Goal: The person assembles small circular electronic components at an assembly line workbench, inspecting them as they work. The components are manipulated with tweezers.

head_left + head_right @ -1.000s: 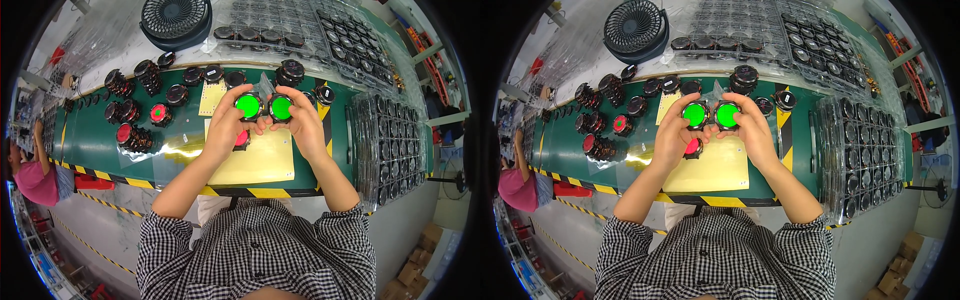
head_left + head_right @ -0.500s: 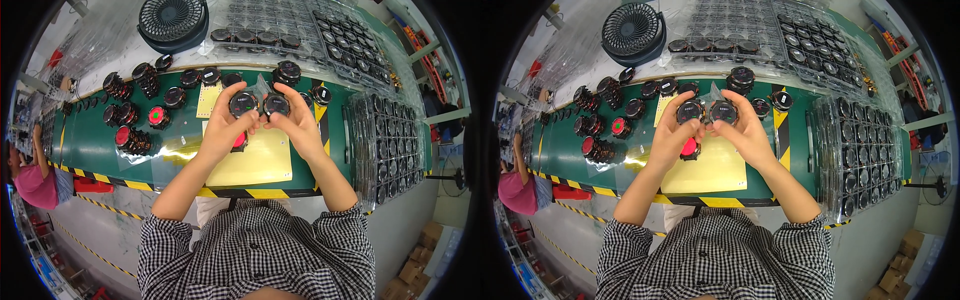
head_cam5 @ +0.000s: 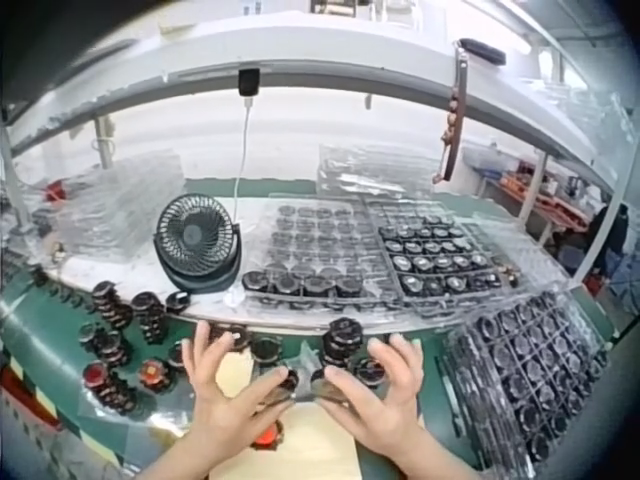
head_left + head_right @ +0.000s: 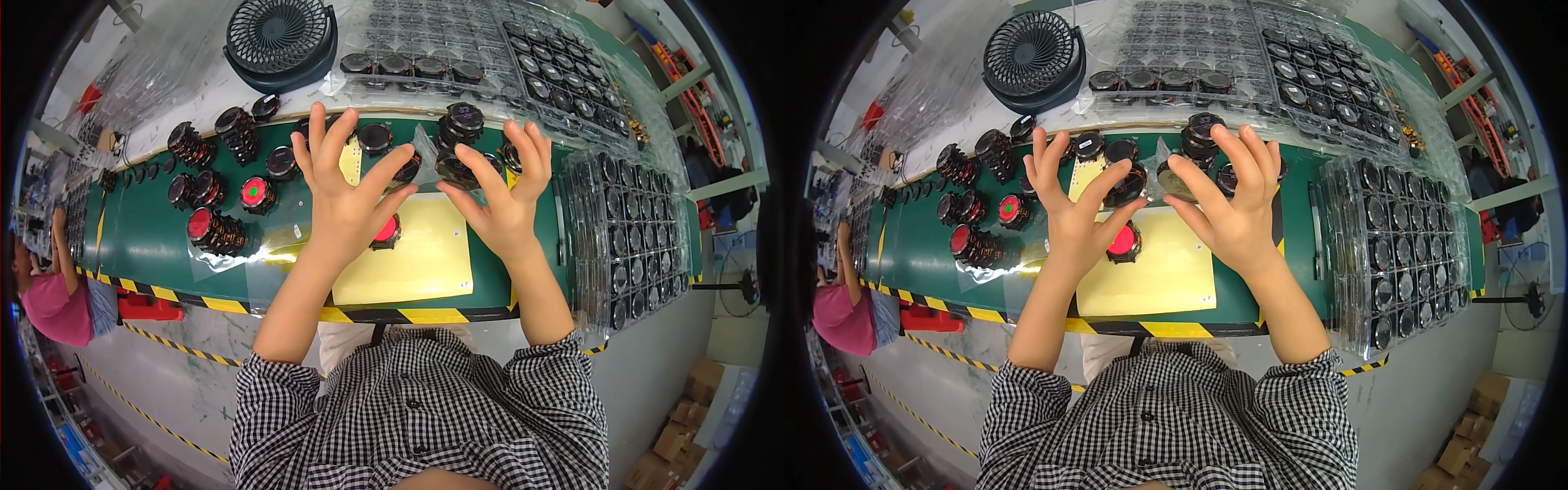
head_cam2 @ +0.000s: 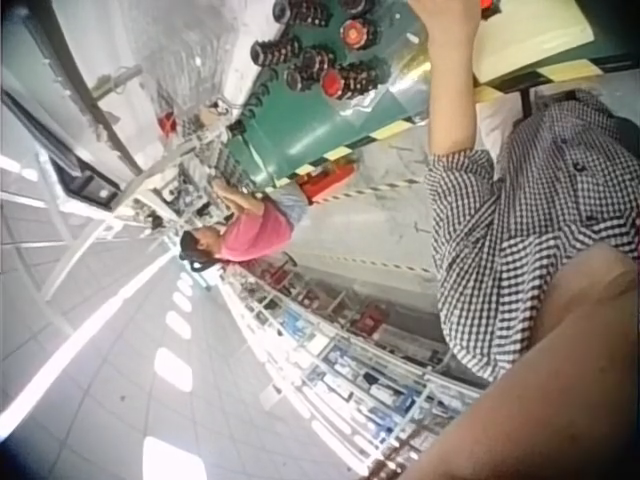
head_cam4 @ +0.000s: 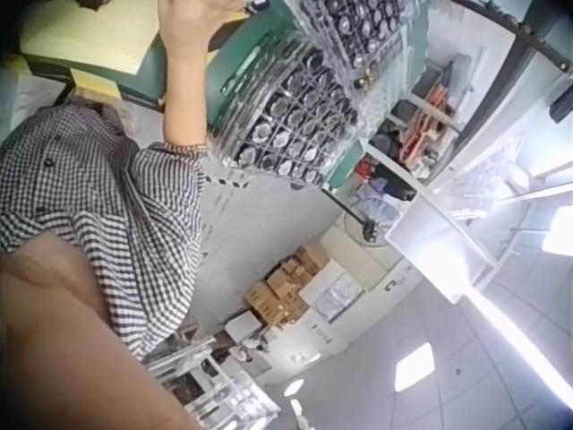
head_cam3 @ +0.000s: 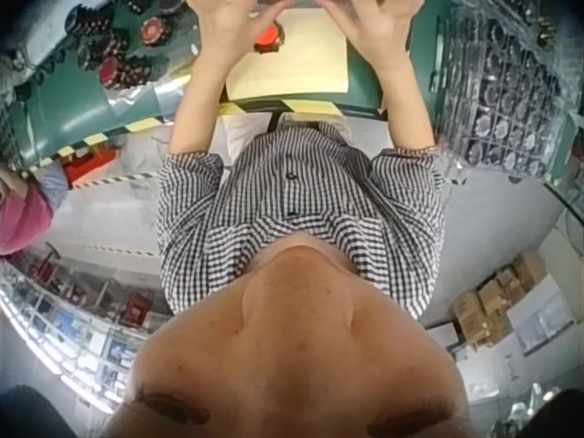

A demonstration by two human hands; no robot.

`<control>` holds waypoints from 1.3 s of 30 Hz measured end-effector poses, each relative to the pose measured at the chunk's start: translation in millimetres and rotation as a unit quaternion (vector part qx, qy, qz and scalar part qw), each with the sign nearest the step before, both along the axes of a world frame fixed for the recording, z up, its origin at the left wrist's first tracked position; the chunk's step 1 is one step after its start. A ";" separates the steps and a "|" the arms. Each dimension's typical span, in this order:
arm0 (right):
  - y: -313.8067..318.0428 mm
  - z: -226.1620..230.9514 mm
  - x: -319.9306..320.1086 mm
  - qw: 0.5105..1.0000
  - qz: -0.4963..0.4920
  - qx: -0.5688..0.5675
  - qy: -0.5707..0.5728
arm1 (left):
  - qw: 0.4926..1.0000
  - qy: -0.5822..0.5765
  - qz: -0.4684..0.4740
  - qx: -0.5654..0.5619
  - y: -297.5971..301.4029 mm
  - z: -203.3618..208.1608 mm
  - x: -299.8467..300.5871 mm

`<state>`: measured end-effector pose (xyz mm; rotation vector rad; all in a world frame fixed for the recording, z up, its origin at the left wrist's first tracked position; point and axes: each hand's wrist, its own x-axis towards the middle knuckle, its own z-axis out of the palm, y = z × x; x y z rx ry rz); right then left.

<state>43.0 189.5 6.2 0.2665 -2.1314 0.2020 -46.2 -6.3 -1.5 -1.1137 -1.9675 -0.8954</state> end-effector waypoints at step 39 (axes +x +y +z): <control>-16.1 1.4 2.6 0.791 0.187 -0.544 -0.208 | 0.748 -0.582 -0.273 0.165 6.2 -4.7 5.0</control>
